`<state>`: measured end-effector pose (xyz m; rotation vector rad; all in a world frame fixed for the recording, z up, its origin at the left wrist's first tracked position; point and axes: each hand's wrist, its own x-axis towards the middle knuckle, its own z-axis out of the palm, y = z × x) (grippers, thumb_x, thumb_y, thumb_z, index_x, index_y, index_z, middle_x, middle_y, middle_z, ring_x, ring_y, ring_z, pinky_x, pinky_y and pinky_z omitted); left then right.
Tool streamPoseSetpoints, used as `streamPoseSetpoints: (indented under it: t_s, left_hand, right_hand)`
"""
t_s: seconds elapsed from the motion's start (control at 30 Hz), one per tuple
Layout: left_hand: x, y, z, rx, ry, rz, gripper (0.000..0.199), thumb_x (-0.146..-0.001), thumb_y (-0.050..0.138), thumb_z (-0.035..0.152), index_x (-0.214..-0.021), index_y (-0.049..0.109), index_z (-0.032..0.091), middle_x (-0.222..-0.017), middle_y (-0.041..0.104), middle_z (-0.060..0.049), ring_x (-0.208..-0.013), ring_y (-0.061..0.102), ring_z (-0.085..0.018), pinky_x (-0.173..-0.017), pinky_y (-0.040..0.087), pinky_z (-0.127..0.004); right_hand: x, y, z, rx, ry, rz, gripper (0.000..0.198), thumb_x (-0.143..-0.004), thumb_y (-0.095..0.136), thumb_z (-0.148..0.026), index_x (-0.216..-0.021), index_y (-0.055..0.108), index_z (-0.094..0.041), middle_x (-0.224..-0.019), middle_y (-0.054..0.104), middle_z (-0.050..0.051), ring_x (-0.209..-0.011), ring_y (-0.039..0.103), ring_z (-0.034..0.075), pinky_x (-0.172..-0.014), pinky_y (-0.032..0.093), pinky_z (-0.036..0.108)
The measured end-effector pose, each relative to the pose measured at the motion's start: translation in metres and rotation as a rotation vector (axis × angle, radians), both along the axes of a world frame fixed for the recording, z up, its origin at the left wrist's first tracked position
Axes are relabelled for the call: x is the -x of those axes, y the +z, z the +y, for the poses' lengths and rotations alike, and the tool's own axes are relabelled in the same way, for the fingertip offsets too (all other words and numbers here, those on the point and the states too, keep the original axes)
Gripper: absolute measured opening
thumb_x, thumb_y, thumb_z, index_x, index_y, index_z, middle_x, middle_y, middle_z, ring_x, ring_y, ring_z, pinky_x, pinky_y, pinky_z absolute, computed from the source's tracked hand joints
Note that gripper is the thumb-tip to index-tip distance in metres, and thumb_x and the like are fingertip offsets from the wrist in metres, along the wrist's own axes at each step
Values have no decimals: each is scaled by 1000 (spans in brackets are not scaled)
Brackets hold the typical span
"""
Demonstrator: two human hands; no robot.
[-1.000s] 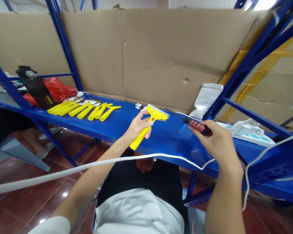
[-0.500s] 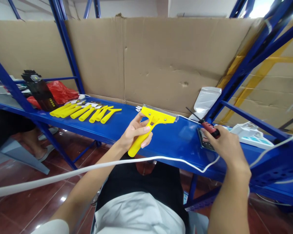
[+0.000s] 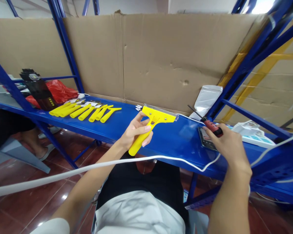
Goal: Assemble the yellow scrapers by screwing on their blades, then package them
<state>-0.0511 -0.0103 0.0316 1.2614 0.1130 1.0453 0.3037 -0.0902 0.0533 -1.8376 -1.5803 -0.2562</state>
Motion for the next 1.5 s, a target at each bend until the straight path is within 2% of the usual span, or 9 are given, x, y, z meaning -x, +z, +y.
streamPoseSetpoints:
  t_s: [0.13,0.43,0.63,0.7,0.8,0.93,1.07,1.27,1.5]
  left_hand:
    - [-1,-1,2,2,10,12,55,-85,91,40,-133,63,32,-133,78,-7,-42,53,-3,-41,40,-25]
    - [-1,-2,2,-3,13,18,56,-86,91,39,-134,62,31,-137,77,-9,-43,55,-4,-42,41,-25]
    - [-3,0,2,-29,19,-5,48,-90,90,31,-127,58,29,-133,77,-7,-47,65,-7,-43,48,-25]
    - [-5,1,3,-46,55,23,46,-91,90,30,-123,57,27,-133,77,-7,-52,71,-9,-47,53,-25]
    - [-8,-1,6,-60,102,71,49,-90,94,32,-122,57,25,-135,76,-7,-56,74,-10,-50,58,-25]
    - [-12,-7,14,-44,164,123,54,-90,95,34,-128,59,23,-137,75,-11,-57,75,-10,-51,59,-24]
    - [-13,-13,18,-23,235,180,55,-92,94,41,-132,60,22,-137,74,-13,-59,75,-10,-51,59,-24]
    - [-16,-14,18,-35,302,231,58,-91,96,43,-133,61,22,-142,73,-14,-58,75,-10,-49,56,-24]
    - [-17,-12,16,-56,350,258,59,-91,95,44,-133,60,22,-147,72,-16,-58,75,-10,-48,55,-24]
  right_hand:
    - [-1,-1,0,-26,-25,6,35,-105,72,-50,-83,47,-38,-69,65,8,-65,60,33,-69,38,40]
    - [6,5,-6,5,-2,37,32,-107,68,-49,-85,47,-38,-77,74,12,-74,68,37,-73,39,42]
    - [5,5,-4,-3,-36,55,32,-106,70,-51,-85,50,-37,-79,76,15,-77,69,37,-73,39,41]
    - [2,1,-1,4,-39,62,32,-105,70,-56,-87,53,-35,-81,77,14,-79,71,36,-74,40,41]
    - [-4,-6,8,-67,-96,83,49,-95,71,-76,-80,54,-32,-73,74,13,-74,70,35,-71,41,40]
    - [-3,-11,10,-85,-42,206,63,-85,73,-90,-83,64,-27,-63,72,8,-72,73,32,-74,48,39]
    - [11,-6,-1,-135,50,272,55,-86,81,-78,-95,73,-24,-71,72,3,-65,66,24,-68,48,37]
    - [31,2,-18,-170,305,188,38,-98,78,-61,-109,77,-24,-87,78,5,-73,71,24,-71,54,36]
    - [34,-2,-19,-109,362,111,35,-100,79,-57,-114,83,-25,-101,86,6,-80,75,24,-70,56,34]
